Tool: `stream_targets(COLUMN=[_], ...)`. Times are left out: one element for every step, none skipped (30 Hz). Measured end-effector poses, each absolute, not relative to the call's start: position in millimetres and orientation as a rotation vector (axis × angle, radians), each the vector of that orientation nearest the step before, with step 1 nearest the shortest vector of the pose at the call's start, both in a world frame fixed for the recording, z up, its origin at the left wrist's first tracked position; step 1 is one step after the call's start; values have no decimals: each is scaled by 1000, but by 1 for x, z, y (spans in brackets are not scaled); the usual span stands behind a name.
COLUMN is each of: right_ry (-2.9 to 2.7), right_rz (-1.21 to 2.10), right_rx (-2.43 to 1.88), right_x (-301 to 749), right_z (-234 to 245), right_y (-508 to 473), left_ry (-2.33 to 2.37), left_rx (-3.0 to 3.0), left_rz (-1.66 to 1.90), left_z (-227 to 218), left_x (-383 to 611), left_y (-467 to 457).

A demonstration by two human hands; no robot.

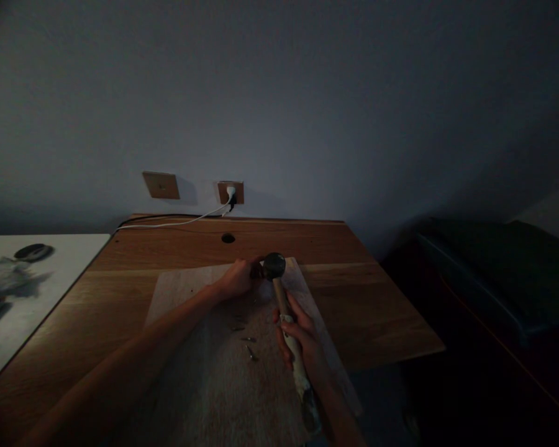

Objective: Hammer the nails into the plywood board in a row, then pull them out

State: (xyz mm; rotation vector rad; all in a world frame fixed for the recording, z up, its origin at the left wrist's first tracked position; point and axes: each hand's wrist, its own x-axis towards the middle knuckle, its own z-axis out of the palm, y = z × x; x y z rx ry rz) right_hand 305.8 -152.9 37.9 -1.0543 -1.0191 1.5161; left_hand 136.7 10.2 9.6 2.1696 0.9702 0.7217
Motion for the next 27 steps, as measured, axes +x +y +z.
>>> stream_targets(right_ry=[-1011,-1010,-1017,-1030,-1042,-1049,-1047,-1041,-1035,-1025,-1016,-1006,-1001,-998,-999,-1009,-1024,-1041,-1058,-1068,-1074,-1079,-1083,-1087,-1089,-1087,-1077], right_rz=[1512,1511,1516,1519,1522,1521,1517,1518,1524,1532,1539,1538,1533,1523,1511,1507,1508,1511,1518,1520,1523,1525,1523,1519,1512,1503,1493], right_rx=[-1064,-1074,-1080,-1081,-1082,-1084,-1087,-1089,-1090,-1086,-1079,-1070,-1066,-1064,-1067,-1074,-1084,-1095,-1102,-1103,-1100,-1096,-1095,-1097,-1100,-1102,-1100], right_x=[305,305,304,304,304,304,304,304,305,305,305,305,305,305,305,305,305,305,305,305,305,304,304,304,304,304,304], right_z=[39,40,41,42,43,43,43,43,42,41,39,38,37,36,36,36,37,38,39,39,40,40,40,40,40,39,39], right_y=[-153,-154,-154,-155,-155,-155,-155,-155,-154,-154,-153,-153,-153,-153,-153,-153,-153,-153,-153,-153,-153,-153,-153,-153,-153,-153,-153], left_ry=[963,956,957,962,969,975,983,986,987,984,983,981,975,964,953,944,940,942,949,957,963,966,966,966,967,966,964], left_rx=[2172,2180,2191,2206,2221,2232,2239,2243,2244,2242,2239,2238,2237,2235,2231,2228,2225,2223,2221,2219,2218,2218,2219,2221,2221,2219,2211], left_rz=[720,720,722,726,729,730,728,727,728,730,733,737,738,733,725,717,712,710,712,717,724,734,746,758,767,771,770], left_z=[9,8,7,7,7,7,7,7,7,7,7,6,6,6,5,5,5,5,6,6,6,6,6,6,6,6,5], left_x=[137,137,137,137,138,138,138,138,138,138,138,138,138,138,138,138,138,138,138,138,137,137,137,137,137,137,137], left_y=[11,11,11,11,11,11,11,11,11,11,11,12,12,13,13,13,13,13,13,13,12,12,11,11,11,11,12])
